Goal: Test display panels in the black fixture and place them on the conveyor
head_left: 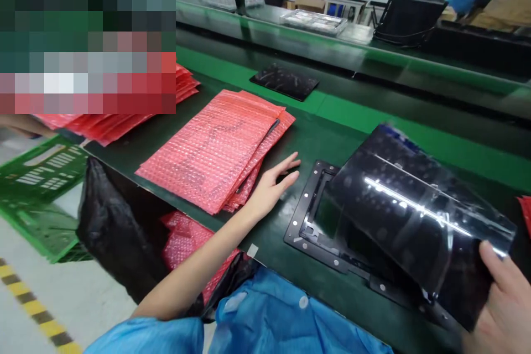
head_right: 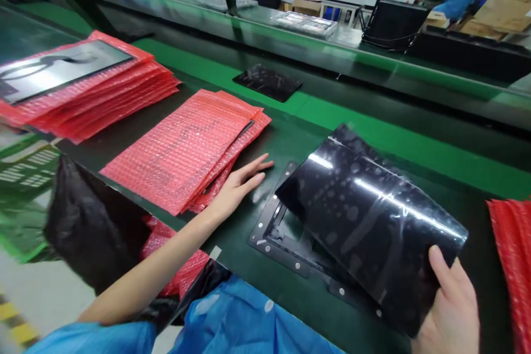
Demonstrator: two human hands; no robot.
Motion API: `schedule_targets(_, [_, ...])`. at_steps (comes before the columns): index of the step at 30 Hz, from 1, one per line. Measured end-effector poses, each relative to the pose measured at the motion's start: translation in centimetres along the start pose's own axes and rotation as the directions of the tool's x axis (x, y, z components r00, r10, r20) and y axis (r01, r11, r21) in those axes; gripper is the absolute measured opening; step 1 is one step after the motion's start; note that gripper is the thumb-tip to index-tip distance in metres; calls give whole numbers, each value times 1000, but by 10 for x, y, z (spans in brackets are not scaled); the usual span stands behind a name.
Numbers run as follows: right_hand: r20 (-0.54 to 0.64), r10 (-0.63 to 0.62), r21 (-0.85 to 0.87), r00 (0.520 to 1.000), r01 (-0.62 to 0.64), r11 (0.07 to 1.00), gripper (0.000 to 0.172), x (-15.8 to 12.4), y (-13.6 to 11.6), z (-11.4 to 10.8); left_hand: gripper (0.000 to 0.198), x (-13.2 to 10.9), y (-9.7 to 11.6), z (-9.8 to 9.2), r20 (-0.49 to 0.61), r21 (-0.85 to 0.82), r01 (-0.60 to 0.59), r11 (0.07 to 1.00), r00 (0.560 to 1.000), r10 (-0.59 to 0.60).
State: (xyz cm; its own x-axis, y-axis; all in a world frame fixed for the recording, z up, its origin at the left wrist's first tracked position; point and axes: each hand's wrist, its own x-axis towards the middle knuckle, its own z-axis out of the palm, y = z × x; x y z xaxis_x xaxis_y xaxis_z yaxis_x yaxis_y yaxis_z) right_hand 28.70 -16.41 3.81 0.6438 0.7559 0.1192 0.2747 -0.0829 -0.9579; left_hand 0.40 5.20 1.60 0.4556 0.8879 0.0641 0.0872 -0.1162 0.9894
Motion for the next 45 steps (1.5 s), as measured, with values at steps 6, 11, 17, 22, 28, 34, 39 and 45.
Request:
schedule_targets(6, [7,378,202,926,-372,906,43,3,19,-7,71,-7,-11,1,250,274,-99,957,968,28])
schedule_targets(11, [88,420,176,903,-429,886,39,19,46,-28,85,-9,-3,4,356,405,-201,892,933,49])
schedule_targets(17, [-22,450,146,893,-442,885,43,5,28,-14,86,-8,-13,6,401,434,-265,861,913,78])
schedule_targets(22, [-55,384,56,922,-381,923,52,1,16,-9,88,-8,-14,7,420,465,-295,835,903,85])
schedule_targets(28, [-77,463,109,883,-454,884,53,9,14,-5,86,-7,-13,6,421,500,-298,813,904,72])
schedule_targets(34, [-92,521,72,848,-516,853,54,12,0,5,60,-20,-7,18,435,573,-324,753,899,56])
schedule_targets(39, [-69,553,62,830,-550,833,51,9,-13,11,46,-32,-8,28,399,606,-325,726,914,76])
schedule_targets(45, [-103,566,8,818,-568,823,49,9,-15,12,46,-33,-9,26,398,605,-334,723,913,89])
